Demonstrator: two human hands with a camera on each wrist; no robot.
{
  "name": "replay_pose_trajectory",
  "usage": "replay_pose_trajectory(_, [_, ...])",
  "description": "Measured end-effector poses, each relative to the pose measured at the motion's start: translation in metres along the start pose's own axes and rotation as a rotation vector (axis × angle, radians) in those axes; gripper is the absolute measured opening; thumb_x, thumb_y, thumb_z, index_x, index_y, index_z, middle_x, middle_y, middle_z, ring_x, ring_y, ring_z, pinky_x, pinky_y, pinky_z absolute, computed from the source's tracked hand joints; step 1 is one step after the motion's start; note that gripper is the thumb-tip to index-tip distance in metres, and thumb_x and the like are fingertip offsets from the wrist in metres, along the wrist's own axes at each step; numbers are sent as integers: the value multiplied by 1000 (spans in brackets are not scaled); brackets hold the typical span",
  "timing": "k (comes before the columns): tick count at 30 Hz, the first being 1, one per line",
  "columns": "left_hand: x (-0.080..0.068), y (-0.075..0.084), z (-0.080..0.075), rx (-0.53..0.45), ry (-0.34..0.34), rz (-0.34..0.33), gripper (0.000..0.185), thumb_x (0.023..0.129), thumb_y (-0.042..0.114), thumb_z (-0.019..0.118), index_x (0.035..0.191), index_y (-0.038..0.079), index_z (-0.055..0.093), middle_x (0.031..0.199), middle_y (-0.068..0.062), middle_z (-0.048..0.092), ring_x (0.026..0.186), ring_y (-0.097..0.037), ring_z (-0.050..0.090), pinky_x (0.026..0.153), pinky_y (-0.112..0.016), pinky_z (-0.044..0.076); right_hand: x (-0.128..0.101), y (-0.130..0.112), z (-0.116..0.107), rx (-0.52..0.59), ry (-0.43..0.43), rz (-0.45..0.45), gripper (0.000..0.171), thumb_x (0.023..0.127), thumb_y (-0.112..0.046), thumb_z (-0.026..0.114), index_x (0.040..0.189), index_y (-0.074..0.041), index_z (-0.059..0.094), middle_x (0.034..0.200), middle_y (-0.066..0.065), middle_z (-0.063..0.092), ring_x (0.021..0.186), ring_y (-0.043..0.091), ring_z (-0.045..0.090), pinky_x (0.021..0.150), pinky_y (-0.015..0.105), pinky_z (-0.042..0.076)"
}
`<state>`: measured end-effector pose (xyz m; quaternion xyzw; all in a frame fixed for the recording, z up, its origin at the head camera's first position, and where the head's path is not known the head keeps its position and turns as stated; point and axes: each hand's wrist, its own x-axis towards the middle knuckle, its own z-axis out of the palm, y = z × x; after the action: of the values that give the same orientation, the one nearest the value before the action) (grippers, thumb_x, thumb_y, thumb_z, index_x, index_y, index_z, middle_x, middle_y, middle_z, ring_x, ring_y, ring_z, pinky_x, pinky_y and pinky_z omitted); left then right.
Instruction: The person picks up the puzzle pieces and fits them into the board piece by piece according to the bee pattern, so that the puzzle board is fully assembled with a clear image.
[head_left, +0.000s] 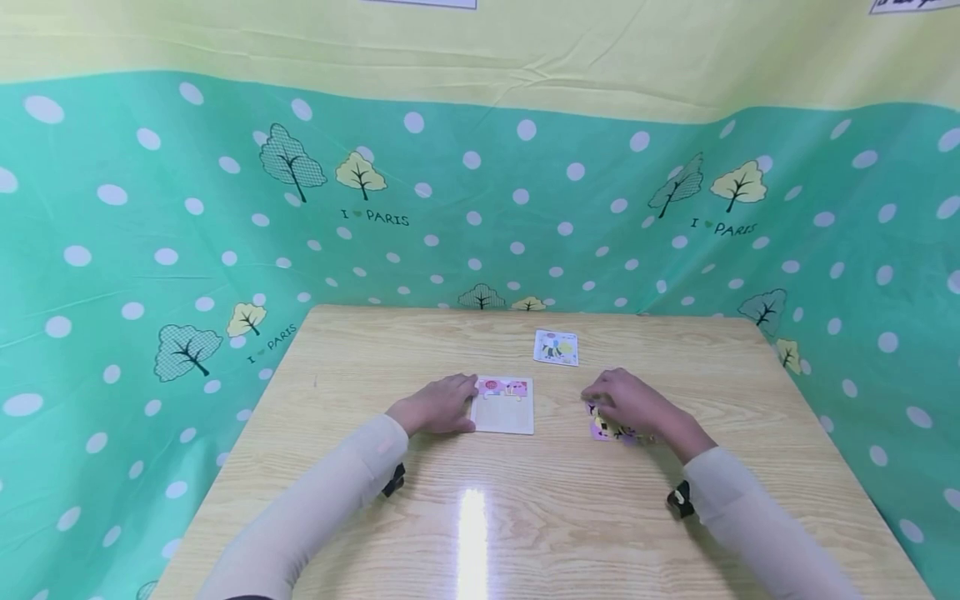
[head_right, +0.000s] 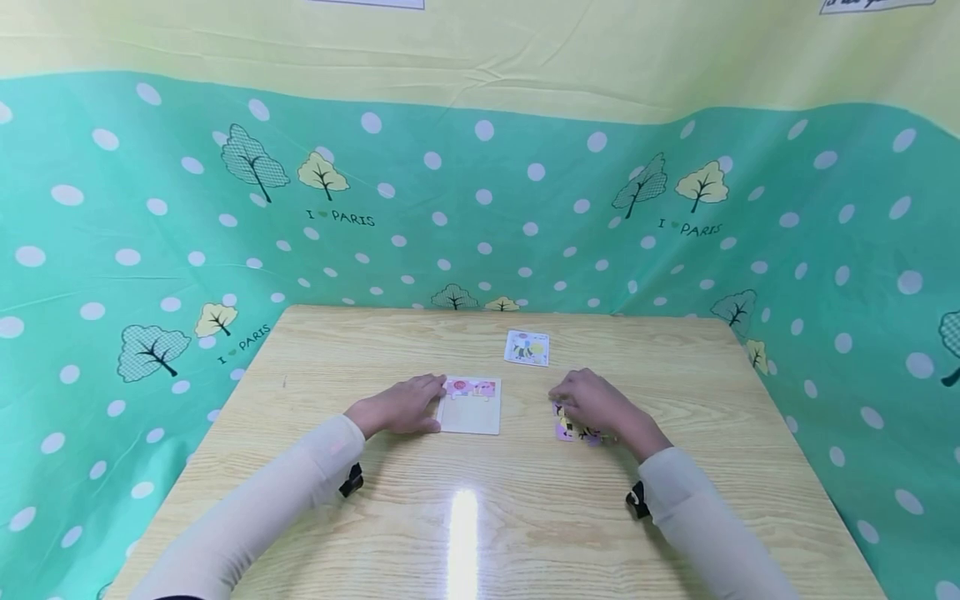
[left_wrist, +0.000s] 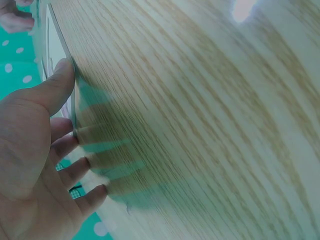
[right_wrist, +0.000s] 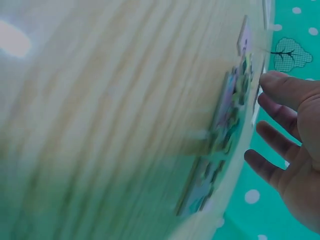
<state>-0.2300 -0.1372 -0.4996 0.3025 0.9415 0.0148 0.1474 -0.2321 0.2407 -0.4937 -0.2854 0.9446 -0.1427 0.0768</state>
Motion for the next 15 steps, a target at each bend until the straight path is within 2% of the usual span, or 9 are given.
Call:
replay_pose_trajectory(5, [0,1,-1,-2,-1,-5,78,95,54,64,153,6,42,166,-17,32,153,-35,34,128,-47,29,-5,3,2,-20,-10,-6,33,92,-10,73,125,-11,73,118,9,70,111,30,63,97,48,57])
replay_pose_trajectory(15, [-1,1,-1,-26,-1,-6,76,95,53,65,151,6,45,165,-17,33,152,-35,35,128,-47,30,-3,7,7,-2,1,-4,32,91,-11,73,123,-11,73,115,6,71,109,28,64,97,48,57])
